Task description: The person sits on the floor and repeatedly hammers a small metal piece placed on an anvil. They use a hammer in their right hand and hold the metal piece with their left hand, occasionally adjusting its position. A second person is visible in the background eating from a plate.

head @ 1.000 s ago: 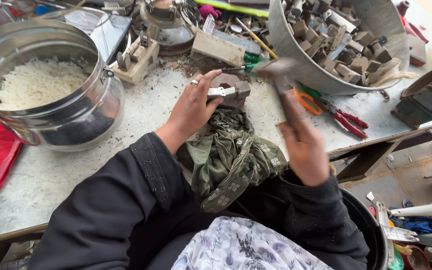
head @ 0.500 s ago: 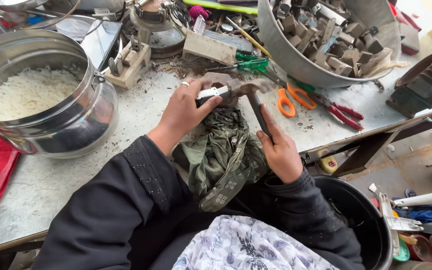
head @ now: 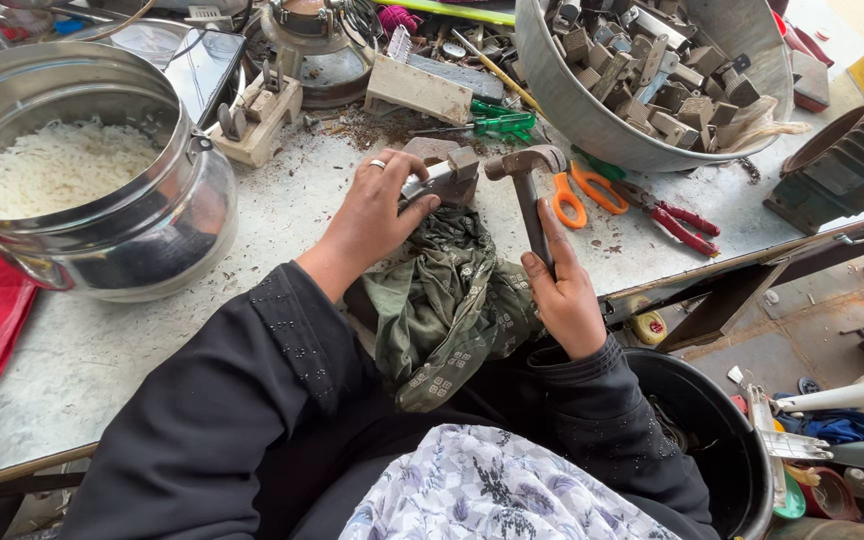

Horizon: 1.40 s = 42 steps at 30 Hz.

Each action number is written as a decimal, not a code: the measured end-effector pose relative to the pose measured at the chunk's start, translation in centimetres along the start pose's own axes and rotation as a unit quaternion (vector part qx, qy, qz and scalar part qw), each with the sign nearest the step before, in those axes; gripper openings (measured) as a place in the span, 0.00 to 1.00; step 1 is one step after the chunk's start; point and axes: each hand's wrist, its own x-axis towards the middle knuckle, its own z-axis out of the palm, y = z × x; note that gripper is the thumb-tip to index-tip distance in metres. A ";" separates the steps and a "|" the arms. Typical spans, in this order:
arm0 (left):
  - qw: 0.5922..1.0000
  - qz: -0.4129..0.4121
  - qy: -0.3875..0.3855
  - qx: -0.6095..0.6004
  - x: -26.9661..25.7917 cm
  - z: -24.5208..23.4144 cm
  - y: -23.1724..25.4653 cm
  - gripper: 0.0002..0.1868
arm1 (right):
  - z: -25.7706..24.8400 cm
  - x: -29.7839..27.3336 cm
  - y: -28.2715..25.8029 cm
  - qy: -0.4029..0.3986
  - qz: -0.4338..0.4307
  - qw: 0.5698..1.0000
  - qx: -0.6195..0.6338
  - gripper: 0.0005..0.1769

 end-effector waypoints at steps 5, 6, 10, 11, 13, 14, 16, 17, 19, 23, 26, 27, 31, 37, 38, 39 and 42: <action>1.000 0.020 0.000 0.010 -0.3 0.9 -0.4 0.17 | -1.4 0.3 -1.6 -0.043 0.060 0.989 -0.125 0.38; 1.000 0.019 0.000 0.011 -0.3 0.9 -0.3 0.18 | -1.9 0.2 -2.2 -0.048 0.051 0.986 -0.153 0.39; 0.999 -0.005 -0.010 -0.041 0.2 0.7 -0.2 0.17 | -3.8 -1.1 -4.4 0.078 -0.019 0.996 -0.045 0.38; 0.999 -0.014 -0.013 -0.050 0.1 0.7 -0.2 0.17 | -3.8 -1.3 -4.4 0.109 -0.031 0.993 -0.018 0.38; 0.997 -0.032 -0.017 -0.067 0.2 0.7 -0.3 0.17 | -3.4 -1.0 -3.8 0.133 -0.109 0.983 -0.057 0.36; 0.998 -0.026 -0.013 -0.061 0.3 0.7 -0.3 0.18 | -2.5 -0.1 -3.0 0.123 -0.173 0.970 -0.122 0.35; 0.999 -0.013 -0.008 -0.049 0.1 0.8 -0.2 0.18 | -1.2 1.2 -1.3 0.054 -0.146 0.964 -0.216 0.35; 0.999 -0.012 -0.007 -0.040 0.1 0.7 0.0 0.19 | -0.6 1.9 -0.5 -0.005 -0.061 0.968 -0.243 0.36; 1.000 -0.004 0.000 -0.019 0.5 0.5 0.1 0.19 | -0.8 2.6 -0.1 -0.056 -0.058 0.971 -0.226 0.36; 0.999 -0.014 0.000 -0.035 0.2 0.3 0.2 0.21 | -4.1 1.2 -2.0 0.004 -0.078 0.995 -0.059 0.35; 0.999 -0.003 0.012 -0.047 0.1 0.7 -0.4 0.23 | -4.7 0.5 -3.3 0.154 -0.044 0.986 0.041 0.36; 0.999 -0.009 0.011 -0.038 0.1 0.8 -0.7 0.23 | -4.1 0.6 -3.5 0.174 -0.075 0.981 0.042 0.36; 0.999 -0.012 0.008 -0.031 0.0 0.7 -0.8 0.24 | 0.3 2.7 -2.6 -0.010 -0.130 0.976 -0.174 0.36; 0.999 -0.016 0.011 -0.032 0.2 0.4 -0.4 0.25 | -2.9 1.1 -3.2 0.000 0.022 0.997 -0.077 0.33; 0.999 -0.010 0.013 -0.033 0.2 0.4 -0.6 0.26 | -3.1 0.9 -3.1 0.026 0.024 0.999 -0.039 0.32; 0.999 -0.006 0.014 -0.036 0.1 0.5 -0.7 0.26 | -3.0 0.8 -2.9 0.081 -0.006 0.997 -0.001 0.33; 0.999 -0.002 0.016 -0.040 -0.1 0.7 -1.0 0.27 | -1.7 1.6 -1.8 0.111 -0.135 0.985 0.003 0.28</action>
